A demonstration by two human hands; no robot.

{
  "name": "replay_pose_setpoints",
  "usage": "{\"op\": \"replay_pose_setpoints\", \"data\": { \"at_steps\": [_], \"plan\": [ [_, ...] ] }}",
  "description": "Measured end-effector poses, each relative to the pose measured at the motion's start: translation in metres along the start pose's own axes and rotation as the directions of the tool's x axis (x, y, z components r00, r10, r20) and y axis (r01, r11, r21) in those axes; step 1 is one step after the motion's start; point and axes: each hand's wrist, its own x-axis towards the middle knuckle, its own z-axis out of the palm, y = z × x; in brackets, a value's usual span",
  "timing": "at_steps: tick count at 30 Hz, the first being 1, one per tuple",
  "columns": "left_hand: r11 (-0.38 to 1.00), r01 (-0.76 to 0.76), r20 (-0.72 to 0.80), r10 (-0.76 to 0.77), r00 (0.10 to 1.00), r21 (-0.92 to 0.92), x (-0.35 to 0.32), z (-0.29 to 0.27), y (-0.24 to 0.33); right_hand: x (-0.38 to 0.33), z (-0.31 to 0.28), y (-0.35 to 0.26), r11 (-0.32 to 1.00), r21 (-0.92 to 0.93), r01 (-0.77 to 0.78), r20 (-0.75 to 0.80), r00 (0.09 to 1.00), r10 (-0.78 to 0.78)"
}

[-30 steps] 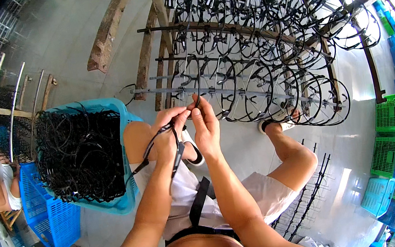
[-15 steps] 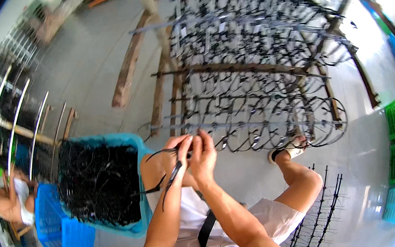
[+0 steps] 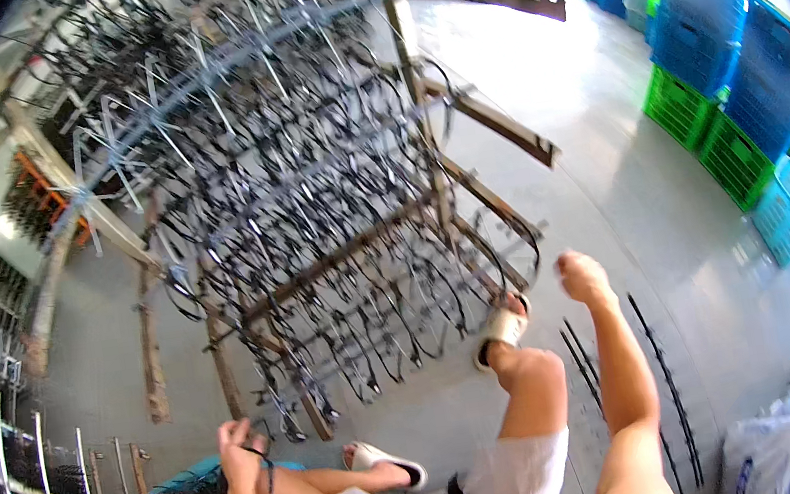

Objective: The person repeatedly picks black wire loops from a blue basket and threads them onto horizontal metal rods of a multi-tiered rack. The person works one loop at a time, sliding each onto a rod and adjusting its position.

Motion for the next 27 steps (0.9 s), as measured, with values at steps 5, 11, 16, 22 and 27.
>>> {"op": "replay_pose_setpoints", "data": {
  "at_steps": [5, 11, 16, 22, 27],
  "plan": [
    [0.963, 0.093, -0.031, -0.088, 0.996, 0.254, -0.005, -0.011, -0.026, 0.069, 0.086, -0.013, 0.832, -0.234, 0.503, -0.114, 0.836, -0.538],
    [0.942, -0.117, -0.102, 0.156, 0.982, 0.316, -0.01, -0.007, -0.05, 0.064, 0.07, -0.012, 0.856, 0.101, 0.507, -0.367, 0.819, -0.442],
    [0.902, -0.122, -0.42, 0.309, 0.854, 0.414, -0.027, -0.144, 0.046, 0.014, -0.053, -0.008, 0.878, -0.383, 0.288, -0.493, 0.74, -0.458],
    [0.934, -0.197, -0.52, 0.332, 0.787, 0.299, -0.046, -0.195, 0.058, -0.042, -0.121, 0.0, 0.8, -0.405, 0.444, -0.515, 0.612, -0.6],
    [0.942, -0.242, -0.454, 0.326, 0.829, 0.234, -0.069, -0.169, 0.049, -0.089, -0.147, -0.003, 0.802, -0.331, 0.498, -0.418, 0.684, -0.598]
  ]
}}
